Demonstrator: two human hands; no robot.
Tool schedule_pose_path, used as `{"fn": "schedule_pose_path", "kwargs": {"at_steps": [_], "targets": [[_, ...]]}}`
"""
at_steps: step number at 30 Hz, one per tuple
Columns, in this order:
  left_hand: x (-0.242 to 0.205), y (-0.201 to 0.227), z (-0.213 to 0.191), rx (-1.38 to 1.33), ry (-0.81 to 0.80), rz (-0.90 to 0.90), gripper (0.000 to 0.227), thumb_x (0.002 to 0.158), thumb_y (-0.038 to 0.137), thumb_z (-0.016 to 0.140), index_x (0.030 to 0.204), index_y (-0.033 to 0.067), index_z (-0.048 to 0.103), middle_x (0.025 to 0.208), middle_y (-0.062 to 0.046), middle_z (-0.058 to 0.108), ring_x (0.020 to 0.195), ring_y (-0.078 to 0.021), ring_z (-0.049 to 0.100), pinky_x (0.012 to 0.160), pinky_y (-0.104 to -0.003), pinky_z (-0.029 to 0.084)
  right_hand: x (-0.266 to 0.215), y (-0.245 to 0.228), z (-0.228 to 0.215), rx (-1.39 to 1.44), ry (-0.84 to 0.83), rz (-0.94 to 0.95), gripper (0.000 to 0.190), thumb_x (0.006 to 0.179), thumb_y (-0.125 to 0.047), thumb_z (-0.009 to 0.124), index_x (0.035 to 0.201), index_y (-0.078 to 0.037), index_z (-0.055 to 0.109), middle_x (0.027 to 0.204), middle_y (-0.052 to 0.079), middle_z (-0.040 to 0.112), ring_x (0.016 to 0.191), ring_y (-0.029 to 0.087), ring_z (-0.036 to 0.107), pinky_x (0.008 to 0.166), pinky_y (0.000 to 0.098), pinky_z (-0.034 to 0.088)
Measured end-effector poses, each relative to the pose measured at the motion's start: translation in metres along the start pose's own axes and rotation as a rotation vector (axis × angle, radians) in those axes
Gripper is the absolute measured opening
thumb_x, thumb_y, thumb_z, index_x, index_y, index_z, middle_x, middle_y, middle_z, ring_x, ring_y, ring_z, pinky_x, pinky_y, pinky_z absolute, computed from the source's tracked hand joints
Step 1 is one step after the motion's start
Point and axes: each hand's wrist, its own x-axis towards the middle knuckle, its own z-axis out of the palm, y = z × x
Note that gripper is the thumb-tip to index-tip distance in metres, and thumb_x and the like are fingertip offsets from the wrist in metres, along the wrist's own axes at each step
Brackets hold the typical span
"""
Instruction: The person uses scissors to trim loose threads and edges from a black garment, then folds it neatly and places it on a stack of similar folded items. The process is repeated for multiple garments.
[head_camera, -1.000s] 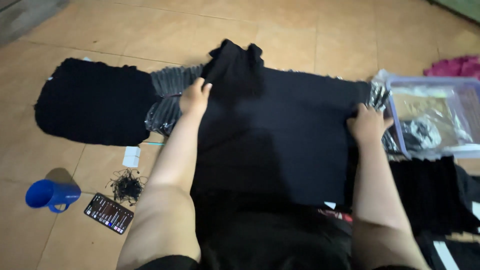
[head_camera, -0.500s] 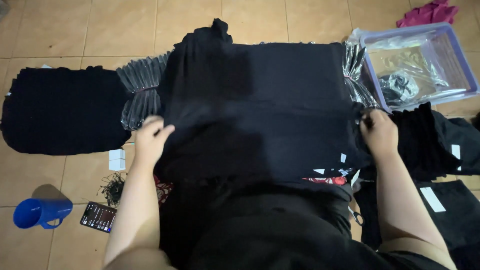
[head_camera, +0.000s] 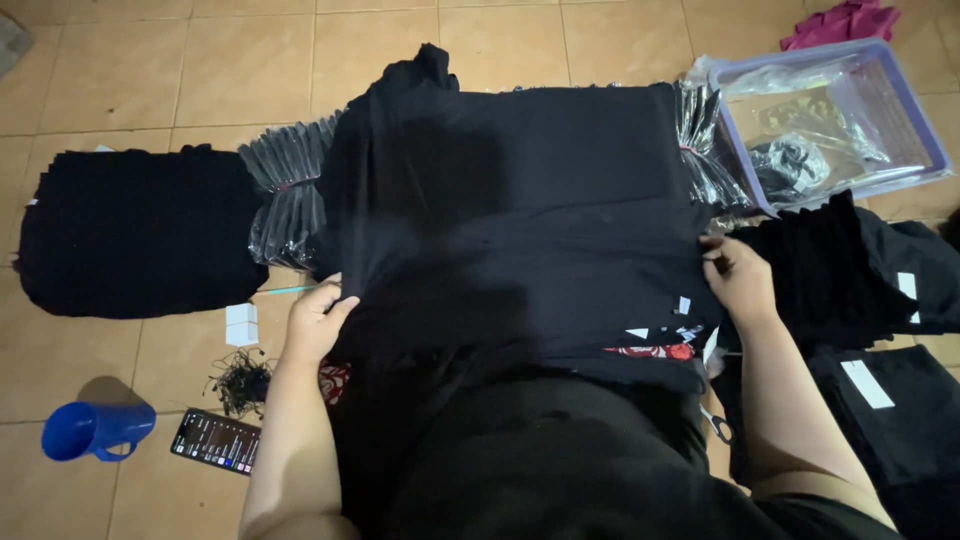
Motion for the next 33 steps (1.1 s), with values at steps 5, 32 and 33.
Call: {"fn": "schedule_pose_path", "kwargs": {"at_steps": [5, 32, 33], "targets": [[0.002, 0.031, -0.007, 0.101, -0.002, 0.063, 0.021, 0.092, 0.02, 0.081, 0.091, 0.0014, 0.072, 0.119, -0.015, 0.075, 0.113, -0.0359, 0.068, 0.098, -0.047, 0.053, 0.047, -0.023, -0.038, -0.061, -0.099, -0.015, 0.031, 0.084, 0.003, 0.065, 0.114, -0.003, 0.071, 0.114, 0.022, 0.072, 0.116, 0.043, 0.066, 0.099, 0.0544, 0.051], [0.018, -0.005, 0.018, -0.159, -0.038, 0.154, 0.03, 0.093, 0.022, 0.077, 0.075, 0.0031, 0.064, 0.092, -0.012, 0.076, 0.123, -0.0307, 0.067, 0.106, -0.046, 0.051, 0.28, -0.39, 0.225, 1.695, -0.371, 0.562, 0.013, 0.086, -0.021, 0.073, 0.097, -0.014, 0.072, 0.098, 0.011, 0.074, 0.098, 0.026, 0.073, 0.091, 0.0424, 0.059], [0.017, -0.007, 0.02, -0.151, -0.034, 0.169, 0.031, 0.093, 0.022, 0.078, 0.073, 0.0035, 0.063, 0.095, -0.012, 0.078, 0.124, -0.0288, 0.067, 0.105, -0.044, 0.052, 0.28, -0.377, 0.218, 1.909, -0.373, 0.553, 0.005, 0.087, -0.02, 0.072, 0.091, -0.017, 0.071, 0.096, 0.009, 0.075, 0.098, 0.027, 0.075, 0.094, 0.0406, 0.06]]}}
